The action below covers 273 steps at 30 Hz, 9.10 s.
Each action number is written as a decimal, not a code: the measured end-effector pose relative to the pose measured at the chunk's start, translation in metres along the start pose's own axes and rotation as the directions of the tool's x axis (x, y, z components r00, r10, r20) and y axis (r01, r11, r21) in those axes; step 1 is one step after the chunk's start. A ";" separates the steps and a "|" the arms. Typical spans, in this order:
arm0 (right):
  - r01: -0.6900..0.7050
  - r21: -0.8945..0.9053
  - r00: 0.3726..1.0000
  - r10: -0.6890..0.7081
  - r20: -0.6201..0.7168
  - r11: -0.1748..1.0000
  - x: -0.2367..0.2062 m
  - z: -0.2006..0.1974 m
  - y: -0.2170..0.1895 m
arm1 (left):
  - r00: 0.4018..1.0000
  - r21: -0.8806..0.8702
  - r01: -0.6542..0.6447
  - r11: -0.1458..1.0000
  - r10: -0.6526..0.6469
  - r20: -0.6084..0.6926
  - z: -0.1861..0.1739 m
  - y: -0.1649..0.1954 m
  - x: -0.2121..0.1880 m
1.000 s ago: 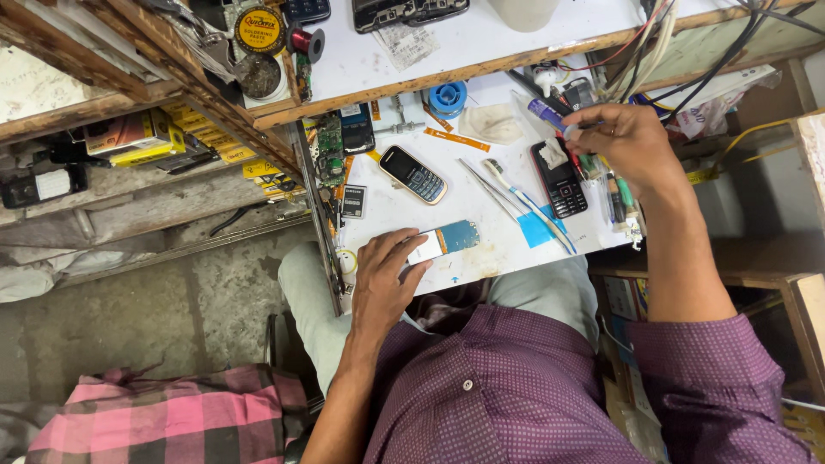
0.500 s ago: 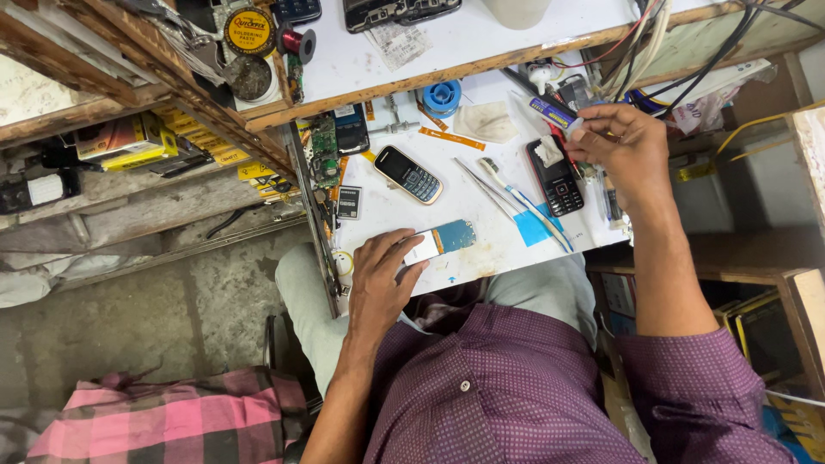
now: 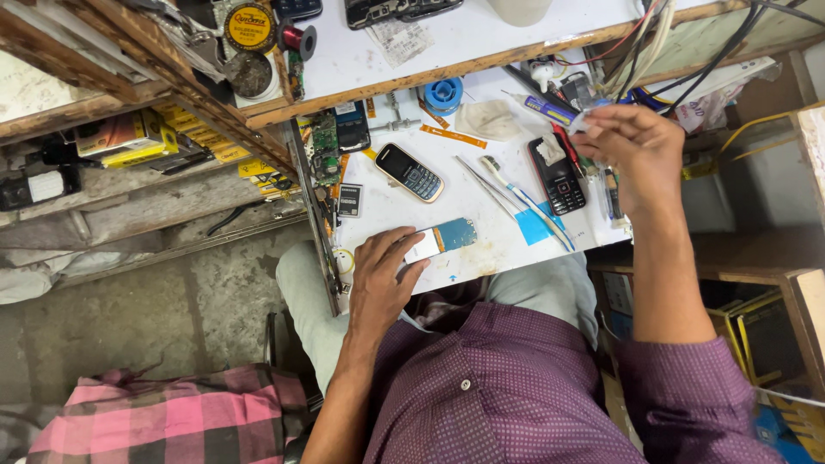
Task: The person holds a small mobile phone, wipes it with a cloth, and applies liquid from a syringe-like applicator onto a small board component on the workbench. They then use a hot air gun to heat the component while steadying it with the other hand.
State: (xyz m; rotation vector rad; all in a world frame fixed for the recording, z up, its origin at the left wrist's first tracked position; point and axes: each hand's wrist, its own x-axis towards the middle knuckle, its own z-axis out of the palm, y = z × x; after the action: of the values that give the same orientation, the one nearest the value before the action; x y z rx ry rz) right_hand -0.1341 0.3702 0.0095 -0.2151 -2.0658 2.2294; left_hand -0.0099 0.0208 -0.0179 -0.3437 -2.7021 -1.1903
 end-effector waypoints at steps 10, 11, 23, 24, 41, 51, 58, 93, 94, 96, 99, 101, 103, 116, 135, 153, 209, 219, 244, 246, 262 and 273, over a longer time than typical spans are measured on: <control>-0.211 -0.058 0.928 0.219 0.303 0.976 -0.068 0.021 -0.004 | 0.959 0.349 -0.193 0.917 0.251 -0.130 -0.009 0.064 0.024; -0.206 -0.083 0.911 0.222 0.348 0.975 -0.070 0.024 -0.006 | 0.959 0.320 -0.222 0.921 0.265 -0.097 -0.007 0.066 0.031; 0.184 0.119 0.981 -0.176 -0.077 0.976 -0.099 0.083 0.021 | 0.990 0.011 -0.143 0.990 0.143 -0.005 0.019 0.062 0.056; 0.189 0.129 0.980 -0.179 -0.083 0.973 -0.103 0.086 0.024 | 0.991 0.004 -0.137 0.991 0.137 -0.005 0.019 0.063 0.057; 0.129 0.221 0.987 -0.104 -0.123 0.967 -0.103 0.064 0.027 | 0.999 0.110 0.017 0.994 -0.022 0.044 -0.017 0.023 0.014; 0.321 0.000 0.940 -0.318 0.127 0.947 -0.122 0.070 0.054 | 1.000 0.073 -0.021 0.997 0.022 -0.010 0.001 0.005 -0.006; 0.340 -0.075 0.933 -0.326 0.151 0.938 -0.127 0.068 0.060 | 0.999 -0.010 -0.043 0.999 0.042 -0.034 0.002 0.003 -0.008; 0.428 -0.111 0.893 -0.400 0.207 0.897 -0.120 0.073 0.059 | 0.999 0.037 -0.030 0.999 0.031 -0.041 0.003 0.004 -0.009; 0.431 -0.100 0.890 -0.404 0.211 0.897 -0.119 0.073 0.059 | 0.999 0.036 -0.030 0.999 0.032 -0.041 0.003 0.004 -0.009; 0.426 -0.104 0.893 -0.399 0.209 0.899 -0.119 0.073 0.058 | 0.999 0.039 -0.029 0.999 0.031 -0.040 0.003 0.004 -0.009; 0.429 -0.101 0.890 -0.401 0.219 0.897 -0.118 0.074 0.057 | 0.999 0.039 -0.031 0.999 0.033 -0.039 0.003 0.004 -0.009; 0.434 -0.101 0.886 -0.405 0.225 0.895 -0.118 0.075 0.055 | 0.999 0.040 -0.031 0.999 0.033 -0.039 0.003 0.003 -0.009; 0.439 -0.106 0.884 -0.408 0.228 0.892 -0.117 0.075 0.054 | 0.999 0.044 -0.029 0.999 0.030 -0.040 0.005 0.003 -0.009; 0.437 -0.076 0.884 -0.412 0.221 0.896 -0.116 0.077 0.054 | 0.998 0.040 -0.037 0.999 0.039 -0.044 0.003 0.004 -0.007; 0.451 -0.093 0.877 -0.421 0.232 0.888 -0.113 0.076 0.056 | 0.999 0.053 -0.025 0.998 0.027 -0.041 0.006 0.002 -0.009; 0.432 -0.052 0.888 -0.414 0.201 0.900 -0.110 0.077 0.061 | 0.999 0.047 -0.025 0.999 0.027 -0.047 0.006 0.003 -0.009; 0.436 0.024 0.876 -0.430 0.217 0.900 -0.098 0.083 0.059 | 0.998 0.039 -0.032 0.999 0.035 -0.059 0.009 0.004 -0.010; 0.430 -0.008 0.887 -0.421 0.193 0.903 -0.103 0.081 0.063 | 0.998 0.040 -0.027 0.999 0.030 -0.057 0.008 0.002 -0.010; 0.412 0.013 0.889 -0.405 0.214 0.911 -0.107 0.082 0.062 | 0.997 0.042 -0.034 0.999 0.037 -0.071 0.005 0.002 -0.010; 0.413 -0.002 0.890 -0.403 0.213 0.911 -0.108 0.081 0.062 | 0.997 0.039 -0.035 0.999 0.038 -0.069 0.005 0.002 -0.010; 0.253 0.087 0.959 -0.262 0.112 0.963 -0.107 0.061 0.042 | 0.996 0.019 -0.014 1.000 0.015 -0.088 0.013 0.005 -0.005; -0.054 0.236 0.997 0.041 0.059 0.970 -0.041 0.024 0.006 | 0.994 0.010 -0.048 0.999 0.049 -0.099 0.014 0.004 -0.003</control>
State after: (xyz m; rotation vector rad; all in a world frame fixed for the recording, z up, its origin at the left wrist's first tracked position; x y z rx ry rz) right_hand -0.0972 0.3394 0.0068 -0.1894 -1.8128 2.5101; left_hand -0.0071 0.0336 -0.0252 -0.3380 -2.5984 -1.1520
